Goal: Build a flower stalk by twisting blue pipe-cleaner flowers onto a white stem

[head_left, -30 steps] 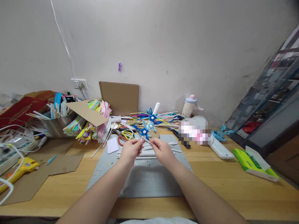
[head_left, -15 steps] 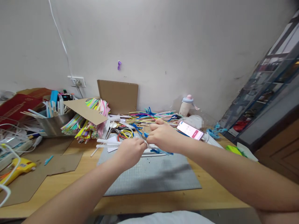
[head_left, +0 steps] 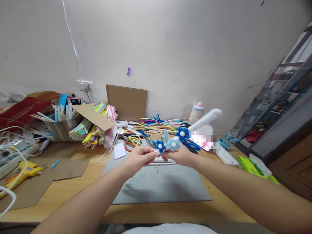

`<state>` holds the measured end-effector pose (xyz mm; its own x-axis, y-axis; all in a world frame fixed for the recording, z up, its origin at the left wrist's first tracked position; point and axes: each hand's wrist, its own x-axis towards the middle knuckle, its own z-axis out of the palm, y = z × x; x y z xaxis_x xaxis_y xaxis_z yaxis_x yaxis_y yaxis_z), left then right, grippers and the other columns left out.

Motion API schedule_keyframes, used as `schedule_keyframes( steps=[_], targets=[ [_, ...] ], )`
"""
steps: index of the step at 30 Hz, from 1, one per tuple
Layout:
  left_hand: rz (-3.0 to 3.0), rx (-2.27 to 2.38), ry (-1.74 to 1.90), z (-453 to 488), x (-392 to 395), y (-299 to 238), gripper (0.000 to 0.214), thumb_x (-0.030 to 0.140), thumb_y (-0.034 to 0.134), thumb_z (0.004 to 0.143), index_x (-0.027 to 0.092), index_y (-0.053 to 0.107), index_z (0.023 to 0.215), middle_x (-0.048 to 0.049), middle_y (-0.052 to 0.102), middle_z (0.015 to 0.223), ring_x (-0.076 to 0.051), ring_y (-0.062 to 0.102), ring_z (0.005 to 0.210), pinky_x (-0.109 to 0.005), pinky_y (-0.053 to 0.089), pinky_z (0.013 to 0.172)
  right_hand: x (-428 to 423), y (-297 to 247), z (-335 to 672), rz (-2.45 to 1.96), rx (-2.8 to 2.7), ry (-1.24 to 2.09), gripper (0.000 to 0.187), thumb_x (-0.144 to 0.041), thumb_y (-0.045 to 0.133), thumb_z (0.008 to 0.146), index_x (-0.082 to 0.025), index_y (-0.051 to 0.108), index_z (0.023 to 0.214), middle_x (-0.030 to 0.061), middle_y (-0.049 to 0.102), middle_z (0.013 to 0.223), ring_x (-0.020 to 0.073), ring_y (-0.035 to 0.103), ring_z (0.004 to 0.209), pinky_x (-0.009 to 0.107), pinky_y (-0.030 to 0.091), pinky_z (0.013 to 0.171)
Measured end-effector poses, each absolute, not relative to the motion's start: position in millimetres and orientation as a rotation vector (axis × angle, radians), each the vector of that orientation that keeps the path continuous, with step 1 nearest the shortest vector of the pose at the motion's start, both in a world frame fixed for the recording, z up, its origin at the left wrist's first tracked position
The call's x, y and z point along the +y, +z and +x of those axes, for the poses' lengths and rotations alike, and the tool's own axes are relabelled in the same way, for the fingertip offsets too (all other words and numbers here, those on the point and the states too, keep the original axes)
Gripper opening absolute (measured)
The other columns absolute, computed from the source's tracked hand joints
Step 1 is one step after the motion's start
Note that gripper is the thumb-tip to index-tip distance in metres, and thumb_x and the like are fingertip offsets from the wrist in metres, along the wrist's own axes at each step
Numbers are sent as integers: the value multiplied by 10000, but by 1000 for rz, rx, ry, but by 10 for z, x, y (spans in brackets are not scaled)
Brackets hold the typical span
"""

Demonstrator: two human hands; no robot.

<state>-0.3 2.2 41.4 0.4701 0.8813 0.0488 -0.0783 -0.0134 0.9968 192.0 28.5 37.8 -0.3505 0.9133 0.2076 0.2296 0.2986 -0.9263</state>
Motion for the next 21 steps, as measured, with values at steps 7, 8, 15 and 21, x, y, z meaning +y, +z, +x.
schedule_keyframes(
  steps=[7,8,15,21],
  targets=[
    [1213,1016,924,110,158,302,229,367,629,653,150,575,604,36,462,484,-51,306,387,-197,166,392,195,136,1837,-1121,-2171,536,289,-286,385,868,-184,572,671,-2,558,584,128,484,562,235,302,531],
    [1249,1101,933,111,185,289,228,369,606,668,151,574,610,31,477,489,-56,313,382,-202,179,390,160,131,1828,-1150,-2254,339,260,-243,380,866,-181,566,697,7,565,604,131,483,565,242,280,525],
    [2432,1456,786,66,166,257,238,226,422,794,173,615,666,-46,627,681,-165,548,657,-256,339,563,-89,370,1755,-944,-2723,-691,149,-61,421,765,-131,551,784,76,568,691,176,448,654,297,197,548],
    [3060,1041,336,-5,10,407,184,76,440,723,159,604,723,-72,631,724,-193,558,687,-285,342,590,80,808,1807,-709,-2959,-426,130,-122,519,754,-159,593,654,54,598,633,179,437,727,323,221,664]
  ],
)
